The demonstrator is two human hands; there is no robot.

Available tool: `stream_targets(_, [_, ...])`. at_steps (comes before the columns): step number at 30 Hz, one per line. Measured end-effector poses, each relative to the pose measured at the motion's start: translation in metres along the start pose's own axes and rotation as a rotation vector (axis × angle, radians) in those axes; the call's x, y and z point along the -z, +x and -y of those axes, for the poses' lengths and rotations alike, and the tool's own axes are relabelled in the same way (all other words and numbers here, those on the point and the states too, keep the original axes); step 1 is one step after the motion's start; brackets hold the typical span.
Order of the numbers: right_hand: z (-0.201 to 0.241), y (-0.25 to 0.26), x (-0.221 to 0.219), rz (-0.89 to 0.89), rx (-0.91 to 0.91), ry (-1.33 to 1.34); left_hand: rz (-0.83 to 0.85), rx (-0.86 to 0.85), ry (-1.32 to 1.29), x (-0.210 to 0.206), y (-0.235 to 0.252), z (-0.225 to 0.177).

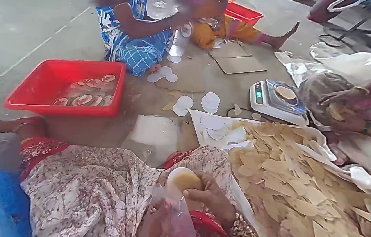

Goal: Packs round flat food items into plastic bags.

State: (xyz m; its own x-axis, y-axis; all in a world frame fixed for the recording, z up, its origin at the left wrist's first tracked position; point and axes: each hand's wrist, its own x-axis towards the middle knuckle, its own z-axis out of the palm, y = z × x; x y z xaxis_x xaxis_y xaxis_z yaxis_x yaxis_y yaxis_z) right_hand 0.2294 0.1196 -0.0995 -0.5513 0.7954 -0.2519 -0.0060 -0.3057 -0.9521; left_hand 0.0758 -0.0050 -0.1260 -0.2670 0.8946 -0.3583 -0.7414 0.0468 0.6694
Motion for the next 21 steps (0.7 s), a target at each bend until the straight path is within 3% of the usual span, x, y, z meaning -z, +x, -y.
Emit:
stream_targets(5, [-0.023, 0.023, -0.02, 0.008, -0.1, -0.232, -0.141, 0.032, -0.121, 0.001, 0.022, 0.0])
stream_targets(10, [-0.034, 0.066, -0.008, 0.208, -0.014, -0.278, -0.309, 0.073, -0.113, 0.02, 0.046, 0.005])
stream_targets(13, [-0.028, 0.129, 0.02, 0.037, 0.067, -0.463, -0.325, 0.047, -0.129, 0.03, 0.056, -0.002])
stream_targets(17, [0.003, 0.235, 0.063, -0.165, -0.013, -0.914, -0.325, 0.014, -0.135, 0.039, 0.062, -0.008])
stream_targets(21, [0.0, 0.326, 0.098, -0.259, -0.1, -1.178, -0.364, 0.035, -0.112, 0.05, 0.064, -0.003])
